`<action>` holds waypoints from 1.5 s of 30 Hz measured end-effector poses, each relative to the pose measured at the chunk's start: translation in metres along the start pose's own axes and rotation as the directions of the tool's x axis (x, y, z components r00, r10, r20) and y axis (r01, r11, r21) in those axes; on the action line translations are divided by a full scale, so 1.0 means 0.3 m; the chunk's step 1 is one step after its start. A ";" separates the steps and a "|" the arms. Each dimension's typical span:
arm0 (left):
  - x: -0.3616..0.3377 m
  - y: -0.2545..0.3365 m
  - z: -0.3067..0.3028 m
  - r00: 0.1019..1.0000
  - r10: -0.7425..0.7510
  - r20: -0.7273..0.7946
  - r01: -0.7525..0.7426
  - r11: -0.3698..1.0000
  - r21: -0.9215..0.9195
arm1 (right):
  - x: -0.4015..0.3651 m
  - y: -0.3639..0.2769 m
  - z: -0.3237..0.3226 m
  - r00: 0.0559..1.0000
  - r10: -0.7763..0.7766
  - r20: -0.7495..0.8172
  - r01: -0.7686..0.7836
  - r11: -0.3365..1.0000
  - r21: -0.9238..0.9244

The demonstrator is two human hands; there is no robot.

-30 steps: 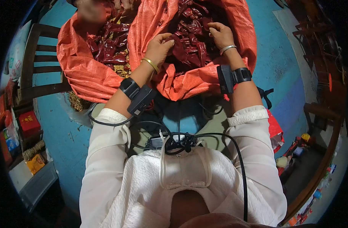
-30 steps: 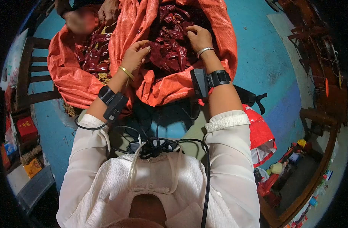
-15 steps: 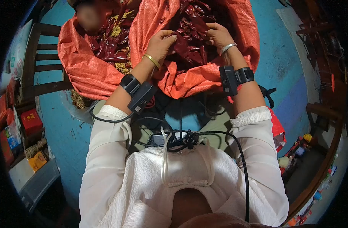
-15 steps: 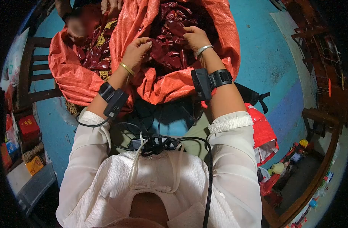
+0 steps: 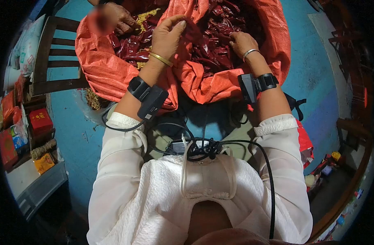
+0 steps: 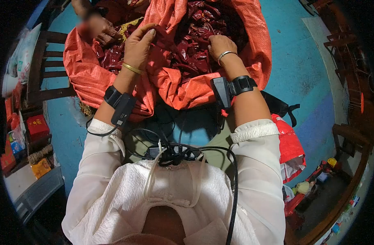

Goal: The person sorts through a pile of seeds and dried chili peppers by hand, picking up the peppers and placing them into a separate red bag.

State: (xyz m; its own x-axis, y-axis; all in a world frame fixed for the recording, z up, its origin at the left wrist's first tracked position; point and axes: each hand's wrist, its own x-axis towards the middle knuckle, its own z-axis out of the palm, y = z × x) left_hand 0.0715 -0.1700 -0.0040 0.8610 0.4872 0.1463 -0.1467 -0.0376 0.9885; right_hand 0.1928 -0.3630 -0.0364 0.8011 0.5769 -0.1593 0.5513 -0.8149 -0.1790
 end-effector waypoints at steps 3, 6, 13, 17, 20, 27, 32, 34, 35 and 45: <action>0.006 0.064 -0.037 0.999 -0.016 -0.034 0.013 0.996 -0.088 | -0.006 -0.005 -0.011 0.999 0.006 -0.044 -0.004 1.000 0.026; 0.064 0.067 -0.138 0.970 0.210 -0.121 -0.212 0.977 -0.003 | -0.012 -0.003 -0.022 0.998 0.052 -0.037 -0.050 0.997 0.057; 0.101 0.076 -0.340 0.922 0.352 -0.162 -0.161 0.728 0.667 | -0.011 -0.004 -0.026 0.997 0.059 -0.051 -0.055 0.996 0.071; 0.088 0.102 -0.292 0.812 0.583 -0.025 -0.267 0.409 0.873 | 0.016 0.009 0.003 0.988 -0.006 -0.157 0.054 0.953 0.298; 0.060 0.071 -0.157 0.934 0.357 -0.003 -0.314 0.825 0.470 | 0.055 0.037 0.067 0.994 0.022 -0.106 0.045 0.812 0.583; -0.076 -0.093 0.125 0.954 -0.169 0.247 0.125 0.975 0.184 | -0.052 -0.063 -0.017 0.976 -0.096 0.196 -0.199 -0.024 0.980; -0.087 -0.109 0.133 0.855 -0.442 0.271 0.476 0.876 -0.073 | -0.062 -0.081 -0.016 0.963 -0.192 0.187 -0.154 0.175 0.973; -0.082 -0.093 0.135 0.866 -0.440 0.236 0.474 0.873 -0.111 | -0.029 -0.066 0.015 0.977 -0.163 0.141 -0.093 0.273 0.958; -0.081 -0.091 0.132 0.877 -0.437 0.200 0.468 0.871 -0.149 | 0.019 -0.033 0.040 0.972 -0.142 0.186 -0.142 0.278 0.950; -0.060 -0.108 0.064 0.863 -0.441 0.247 0.478 0.871 -0.115 | 0.169 0.056 0.077 0.947 0.234 -0.221 -0.155 0.932 0.327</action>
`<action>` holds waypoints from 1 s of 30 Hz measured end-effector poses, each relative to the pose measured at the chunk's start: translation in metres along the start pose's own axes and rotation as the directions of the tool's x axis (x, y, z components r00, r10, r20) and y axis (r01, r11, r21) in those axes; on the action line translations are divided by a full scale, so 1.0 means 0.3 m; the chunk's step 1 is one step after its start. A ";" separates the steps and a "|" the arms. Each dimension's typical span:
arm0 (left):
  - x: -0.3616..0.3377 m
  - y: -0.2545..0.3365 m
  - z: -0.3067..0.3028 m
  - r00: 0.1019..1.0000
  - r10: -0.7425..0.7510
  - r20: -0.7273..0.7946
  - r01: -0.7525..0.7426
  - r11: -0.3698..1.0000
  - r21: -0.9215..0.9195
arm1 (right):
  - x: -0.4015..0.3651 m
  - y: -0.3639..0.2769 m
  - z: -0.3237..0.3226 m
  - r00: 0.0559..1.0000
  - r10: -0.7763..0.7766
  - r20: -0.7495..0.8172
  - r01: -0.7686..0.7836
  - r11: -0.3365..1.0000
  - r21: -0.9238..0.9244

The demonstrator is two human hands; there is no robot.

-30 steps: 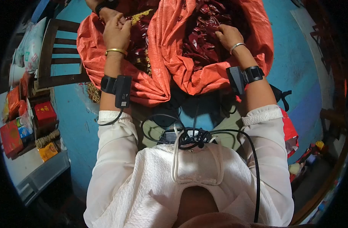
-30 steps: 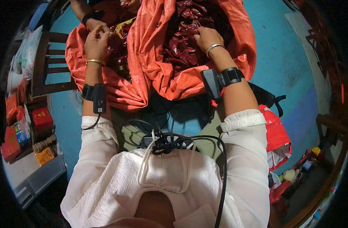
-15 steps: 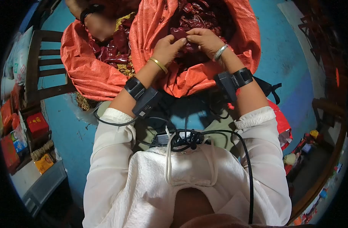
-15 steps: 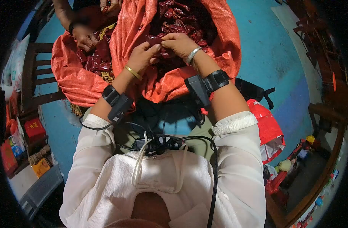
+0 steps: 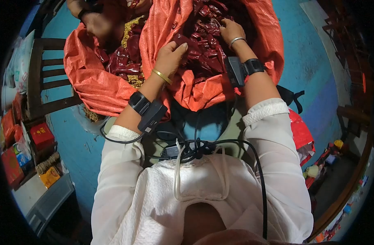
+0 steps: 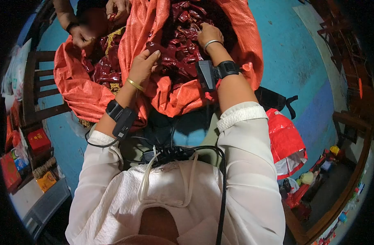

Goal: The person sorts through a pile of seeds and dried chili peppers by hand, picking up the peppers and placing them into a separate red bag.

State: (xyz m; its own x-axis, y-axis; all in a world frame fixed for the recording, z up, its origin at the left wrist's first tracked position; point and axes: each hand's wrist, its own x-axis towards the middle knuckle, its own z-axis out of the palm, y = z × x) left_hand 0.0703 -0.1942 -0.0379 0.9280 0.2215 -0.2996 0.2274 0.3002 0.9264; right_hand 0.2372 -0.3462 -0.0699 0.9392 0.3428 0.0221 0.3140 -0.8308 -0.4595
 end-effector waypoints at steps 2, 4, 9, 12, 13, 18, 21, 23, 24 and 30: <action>-0.008 0.005 0.000 1.000 -0.002 -0.005 0.002 1.000 -0.019 | 0.006 -0.016 0.009 0.995 0.064 0.073 -0.057 0.994 -0.097; -0.004 0.004 -0.007 1.000 0.005 -0.014 -0.005 0.999 -0.039 | 0.016 -0.027 0.025 0.975 0.144 0.167 -0.114 0.977 -0.181; -0.001 -0.013 -0.038 0.998 0.028 0.060 -0.027 0.999 -0.025 | -0.001 -0.055 0.054 0.976 0.101 0.193 -0.102 0.995 -0.007; -0.012 0.002 -0.013 1.000 0.014 0.009 -0.014 0.999 -0.040 | 0.008 -0.036 0.068 0.936 0.089 0.340 -0.127 0.988 0.091; -0.013 0.007 -0.004 1.000 0.016 0.011 -0.015 0.999 -0.043 | 0.002 -0.032 0.063 0.952 0.047 0.303 -0.078 0.993 0.094; 0.000 -0.005 -0.007 0.999 0.036 0.017 -0.038 0.996 0.078 | -0.032 -0.008 -0.008 0.984 0.008 0.177 -0.042 0.980 0.194; 0.001 -0.012 0.004 0.998 0.056 -0.014 -0.056 0.998 0.010 | -0.044 0.010 -0.049 0.994 0.044 0.096 -0.065 0.970 0.234; 0.006 -0.018 0.007 0.999 0.046 -0.022 -0.045 0.999 0.030 | -0.054 0.016 -0.077 0.999 0.036 0.011 -0.037 0.986 0.160; 0.009 -0.020 0.007 0.999 0.036 -0.035 -0.034 0.998 0.049 | -0.055 0.024 -0.077 0.999 0.038 0.011 -0.039 0.987 0.159; 0.010 -0.013 0.027 0.999 0.017 -0.042 -0.017 1.000 0.003 | -0.061 0.056 -0.087 0.995 -0.024 -0.092 0.050 0.955 0.291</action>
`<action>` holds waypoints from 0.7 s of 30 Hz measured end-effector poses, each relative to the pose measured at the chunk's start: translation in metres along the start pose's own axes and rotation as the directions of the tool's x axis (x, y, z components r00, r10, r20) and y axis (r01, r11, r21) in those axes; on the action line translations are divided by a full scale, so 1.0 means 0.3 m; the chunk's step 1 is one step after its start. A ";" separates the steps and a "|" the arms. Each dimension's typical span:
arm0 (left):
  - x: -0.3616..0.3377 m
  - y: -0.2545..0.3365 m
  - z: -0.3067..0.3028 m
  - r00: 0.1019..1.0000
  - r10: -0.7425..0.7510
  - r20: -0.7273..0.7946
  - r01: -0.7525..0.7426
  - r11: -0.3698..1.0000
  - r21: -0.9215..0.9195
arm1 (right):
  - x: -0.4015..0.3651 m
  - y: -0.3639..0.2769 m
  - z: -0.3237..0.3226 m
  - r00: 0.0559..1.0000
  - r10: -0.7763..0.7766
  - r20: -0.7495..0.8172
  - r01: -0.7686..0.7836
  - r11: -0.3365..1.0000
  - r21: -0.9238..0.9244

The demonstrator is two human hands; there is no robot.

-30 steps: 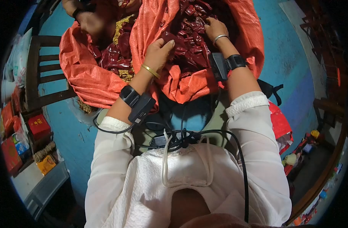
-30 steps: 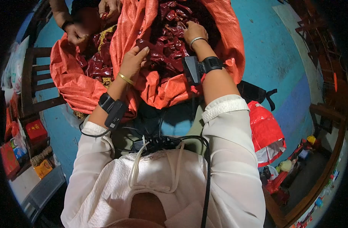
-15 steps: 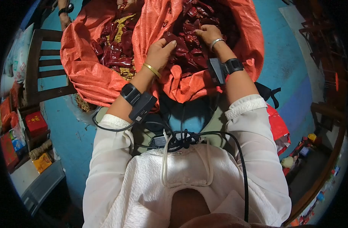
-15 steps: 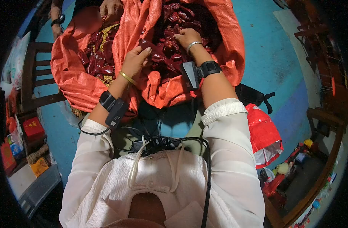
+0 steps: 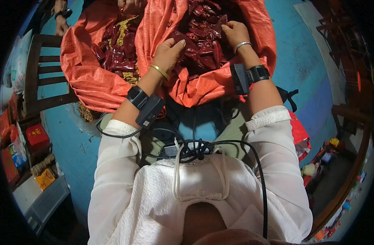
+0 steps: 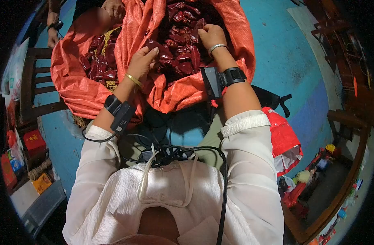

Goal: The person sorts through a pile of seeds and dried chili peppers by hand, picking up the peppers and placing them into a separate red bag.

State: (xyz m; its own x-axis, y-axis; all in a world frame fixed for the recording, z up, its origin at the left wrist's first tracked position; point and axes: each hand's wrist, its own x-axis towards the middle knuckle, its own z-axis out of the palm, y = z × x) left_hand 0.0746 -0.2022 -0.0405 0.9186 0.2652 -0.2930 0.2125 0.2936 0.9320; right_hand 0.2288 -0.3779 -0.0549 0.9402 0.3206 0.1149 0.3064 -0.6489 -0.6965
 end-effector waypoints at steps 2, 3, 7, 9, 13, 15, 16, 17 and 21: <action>-0.001 0.010 0.009 1.000 -0.003 -0.004 0.003 1.000 -0.013 | 0.007 -0.005 -0.009 0.989 0.112 0.094 -0.129 0.974 0.188; -0.002 0.011 0.010 1.000 -0.006 -0.010 0.006 1.000 -0.026 | 0.012 -0.003 -0.011 0.957 0.201 0.207 -0.265 0.896 0.355; 0.008 0.001 -0.004 1.000 0.018 -0.003 -0.018 1.000 -0.010 | 0.025 0.049 0.033 0.985 0.109 0.133 -0.141 0.955 0.260; 0.001 0.016 0.004 1.000 -0.018 0.004 0.018 0.999 -0.032 | 0.006 0.020 0.016 0.937 0.204 0.284 -0.313 0.854 0.417; -0.018 0.041 0.015 1.000 -0.028 -0.012 0.028 0.999 -0.018 | -0.024 -0.030 0.004 0.897 0.140 0.419 -0.368 0.762 0.533; -0.006 0.026 0.006 1.000 -0.007 0.008 0.007 1.000 0.010 | -0.048 -0.057 -0.004 0.853 0.169 0.494 -0.456 0.703 0.546; -0.007 0.025 0.007 1.000 -0.008 0.006 0.008 1.000 0.011 | -0.048 -0.054 -0.001 0.852 0.168 0.496 -0.456 0.702 0.546; -0.007 0.024 0.009 1.000 -0.017 0.001 0.017 1.000 0.014 | -0.046 -0.048 0.000 0.851 0.133 0.508 -0.433 0.725 0.536; -0.006 0.022 0.008 0.999 -0.032 -0.041 0.036 0.992 0.120 | -0.043 -0.037 0.004 0.825 0.059 0.562 -0.416 0.738 0.532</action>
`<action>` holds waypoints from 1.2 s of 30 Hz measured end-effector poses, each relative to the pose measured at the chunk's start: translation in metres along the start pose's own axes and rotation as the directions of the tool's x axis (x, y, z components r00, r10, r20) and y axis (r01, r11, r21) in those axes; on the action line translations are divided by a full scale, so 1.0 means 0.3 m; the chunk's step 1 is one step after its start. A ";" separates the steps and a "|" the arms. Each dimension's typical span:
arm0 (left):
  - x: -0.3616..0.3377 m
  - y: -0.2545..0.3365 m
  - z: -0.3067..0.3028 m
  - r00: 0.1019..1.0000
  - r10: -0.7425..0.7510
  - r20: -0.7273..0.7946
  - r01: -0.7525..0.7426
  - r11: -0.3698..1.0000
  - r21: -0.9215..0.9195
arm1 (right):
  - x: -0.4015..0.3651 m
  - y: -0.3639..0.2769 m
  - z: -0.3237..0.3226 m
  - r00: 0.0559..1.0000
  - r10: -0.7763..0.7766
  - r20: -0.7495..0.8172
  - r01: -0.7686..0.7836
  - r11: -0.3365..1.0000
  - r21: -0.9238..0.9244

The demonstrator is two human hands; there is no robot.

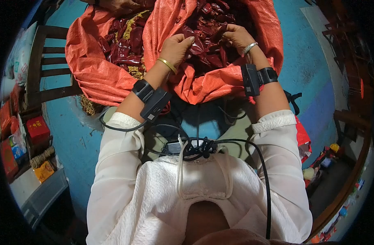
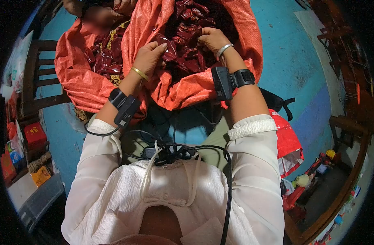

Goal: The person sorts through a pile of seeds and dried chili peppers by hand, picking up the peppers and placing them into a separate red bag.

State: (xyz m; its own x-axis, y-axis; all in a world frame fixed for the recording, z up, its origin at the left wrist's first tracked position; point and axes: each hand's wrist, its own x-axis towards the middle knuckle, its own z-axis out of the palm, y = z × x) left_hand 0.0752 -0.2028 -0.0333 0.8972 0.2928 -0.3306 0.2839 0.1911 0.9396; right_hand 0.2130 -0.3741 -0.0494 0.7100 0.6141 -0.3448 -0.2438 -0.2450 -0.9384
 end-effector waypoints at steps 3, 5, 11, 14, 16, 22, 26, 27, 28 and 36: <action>-0.004 0.003 0.000 1.000 0.019 0.021 -0.019 1.000 0.009 | 0.007 0.012 0.001 1.000 -0.007 0.002 0.007 0.999 -0.035; -0.014 0.013 0.007 0.997 0.062 0.039 -0.063 0.998 0.029 | 0.023 0.038 -0.013 1.000 -0.021 -0.001 0.021 0.993 -0.120; -0.026 0.083 -0.041 0.913 0.407 -0.012 -0.398 0.900 0.177 | 0.024 0.024 0.003 0.999 0.034 -0.017 -0.036 0.991 -0.132; -0.018 0.139 -0.106 0.884 0.441 -0.153 -0.428 0.897 0.110 | 0.036 0.032 0.008 0.998 -0.053 -0.040 0.036 0.937 -0.347; -0.007 0.172 -0.175 0.823 0.512 -0.247 -0.486 0.859 0.161 | 0.031 0.030 0.025 0.997 -0.047 -0.060 0.025 0.946 -0.322; -0.023 0.254 -0.347 0.725 0.633 -0.272 -0.429 0.724 0.540 | 0.024 0.017 0.040 0.994 -0.059 -0.088 0.006 0.862 -0.507; -0.043 0.266 -0.367 0.681 0.697 -0.223 -0.222 0.487 0.845 | 0.027 0.024 0.041 0.994 -0.081 -0.074 0.034 0.868 -0.495; -0.042 0.266 -0.371 0.673 0.715 -0.192 -0.183 0.412 0.893 | 0.024 0.019 0.044 0.994 -0.083 -0.076 0.034 0.865 -0.500; -0.041 0.268 -0.375 0.673 0.714 -0.192 -0.183 0.412 0.893 | 0.019 0.016 0.048 0.993 -0.084 -0.078 0.034 0.863 -0.505; -0.050 0.278 -0.340 0.764 0.613 -0.204 0.169 0.115 0.979 | 0.047 0.037 0.032 0.992 -0.118 -0.041 0.078 0.837 -0.542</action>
State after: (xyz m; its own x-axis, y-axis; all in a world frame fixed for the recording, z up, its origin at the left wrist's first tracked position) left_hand 0.0506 -0.0957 0.0410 0.7901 0.5315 0.3053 0.5156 -0.8456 0.1381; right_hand 0.2139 -0.3610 -0.0649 0.7601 0.6077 -0.2301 0.2091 -0.5640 -0.7988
